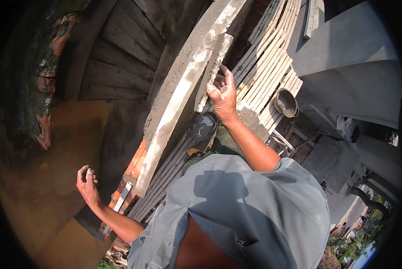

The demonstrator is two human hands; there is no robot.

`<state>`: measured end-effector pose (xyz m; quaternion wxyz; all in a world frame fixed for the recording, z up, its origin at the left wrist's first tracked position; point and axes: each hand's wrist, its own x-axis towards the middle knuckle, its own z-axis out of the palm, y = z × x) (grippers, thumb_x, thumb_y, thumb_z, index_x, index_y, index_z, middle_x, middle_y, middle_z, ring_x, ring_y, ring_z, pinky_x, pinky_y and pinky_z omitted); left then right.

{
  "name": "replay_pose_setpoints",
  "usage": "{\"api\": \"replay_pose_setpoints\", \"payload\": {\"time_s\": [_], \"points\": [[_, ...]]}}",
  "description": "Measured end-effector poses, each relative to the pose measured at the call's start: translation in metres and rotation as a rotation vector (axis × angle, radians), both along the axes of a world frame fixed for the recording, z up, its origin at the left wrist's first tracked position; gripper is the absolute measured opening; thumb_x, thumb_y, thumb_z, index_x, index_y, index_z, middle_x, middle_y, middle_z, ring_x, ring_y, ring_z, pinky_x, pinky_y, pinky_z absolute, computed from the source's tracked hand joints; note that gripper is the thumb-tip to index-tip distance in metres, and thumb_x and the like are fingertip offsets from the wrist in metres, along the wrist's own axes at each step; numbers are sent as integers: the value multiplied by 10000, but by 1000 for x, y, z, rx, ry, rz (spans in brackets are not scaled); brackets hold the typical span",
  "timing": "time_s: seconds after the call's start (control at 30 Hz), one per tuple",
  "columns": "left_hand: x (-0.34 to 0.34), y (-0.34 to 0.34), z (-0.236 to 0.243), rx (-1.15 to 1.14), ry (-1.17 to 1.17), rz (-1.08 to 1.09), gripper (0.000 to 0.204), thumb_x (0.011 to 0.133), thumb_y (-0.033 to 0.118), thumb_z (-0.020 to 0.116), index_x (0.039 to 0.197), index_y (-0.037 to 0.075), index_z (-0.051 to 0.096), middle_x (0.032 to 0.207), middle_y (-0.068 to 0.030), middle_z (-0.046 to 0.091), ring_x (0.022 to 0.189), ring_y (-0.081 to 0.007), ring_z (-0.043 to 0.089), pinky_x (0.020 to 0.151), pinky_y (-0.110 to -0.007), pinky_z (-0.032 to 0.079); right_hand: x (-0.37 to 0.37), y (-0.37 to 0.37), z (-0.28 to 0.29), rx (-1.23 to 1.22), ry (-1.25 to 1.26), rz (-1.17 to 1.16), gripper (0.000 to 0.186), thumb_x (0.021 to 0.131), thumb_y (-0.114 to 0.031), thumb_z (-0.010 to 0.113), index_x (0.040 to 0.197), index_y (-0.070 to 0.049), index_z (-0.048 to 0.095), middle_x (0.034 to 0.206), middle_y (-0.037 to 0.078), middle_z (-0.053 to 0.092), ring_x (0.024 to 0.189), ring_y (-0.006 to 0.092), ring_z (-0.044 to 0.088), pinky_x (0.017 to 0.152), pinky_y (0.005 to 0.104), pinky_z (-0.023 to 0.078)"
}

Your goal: The person applies wet cement to a curved brick wall using a trowel and a wooden float. They spread the cement, smooth the surface, and scrape excess material back into a bucket.

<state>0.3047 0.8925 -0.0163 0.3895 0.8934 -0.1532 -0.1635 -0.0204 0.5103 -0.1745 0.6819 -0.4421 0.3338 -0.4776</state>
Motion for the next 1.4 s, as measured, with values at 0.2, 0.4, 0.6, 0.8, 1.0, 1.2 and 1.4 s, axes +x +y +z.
{"api": "replay_pose_setpoints", "payload": {"time_s": [0.2,0.4,0.6,0.8,1.0,1.2,1.4], "points": [[1,9,0,-18,0,3,230,1004,141,659,1186,2,679,935,-24,644,749,-69,567,624,-228,459,-30,-42,-68,483,-2,-164,455,965,-426,666,1286,-146,508,866,-25,459,673,112,444,551,294,412],[-6,16,-5,25,-14,15,218,1006,137,663,1178,4,679,939,-31,651,741,-74,567,624,-229,463,12,-28,-111,814,-11,-69,405,948,-505,676,1165,-189,547,826,1,446,710,174,493,594,420,485],[-7,20,-5,15,-6,41,217,1007,133,662,1176,-2,676,931,-29,642,731,-73,551,622,-231,457,27,-81,-59,603,66,-108,283,963,-390,690,1018,-185,503,608,-78,331,465,79,312,444,302,326],[-7,8,-15,18,8,25,219,1009,142,663,1176,1,682,929,-23,638,734,-68,544,625,-230,450,9,-191,28,127,-6,-160,480,965,-474,707,1240,-105,569,986,31,620,835,187,648,785,425,571],[-7,-8,-21,-11,24,3,219,1007,148,659,1174,10,685,912,-10,623,746,-63,536,634,-226,441,-40,-229,16,204,-68,-225,591,957,-448,693,1381,-78,513,1304,220,600,1169,382,625,971,589,534],[-6,-14,-25,34,27,14,223,997,152,661,1166,10,684,899,0,615,746,-64,534,631,-233,439,-17,-147,-111,735,97,-78,864,912,-585,679,1576,-130,368,1567,319,368,1422,583,359,1145,697,306],[-2,-30,-27,58,27,-12,226,993,154,662,1163,8,682,899,0,620,749,-66,538,632,-239,444,10,-207,-89,628,150,-132,483,916,-453,715,1248,-139,561,924,54,657,725,200,658,632,381,549]]}}
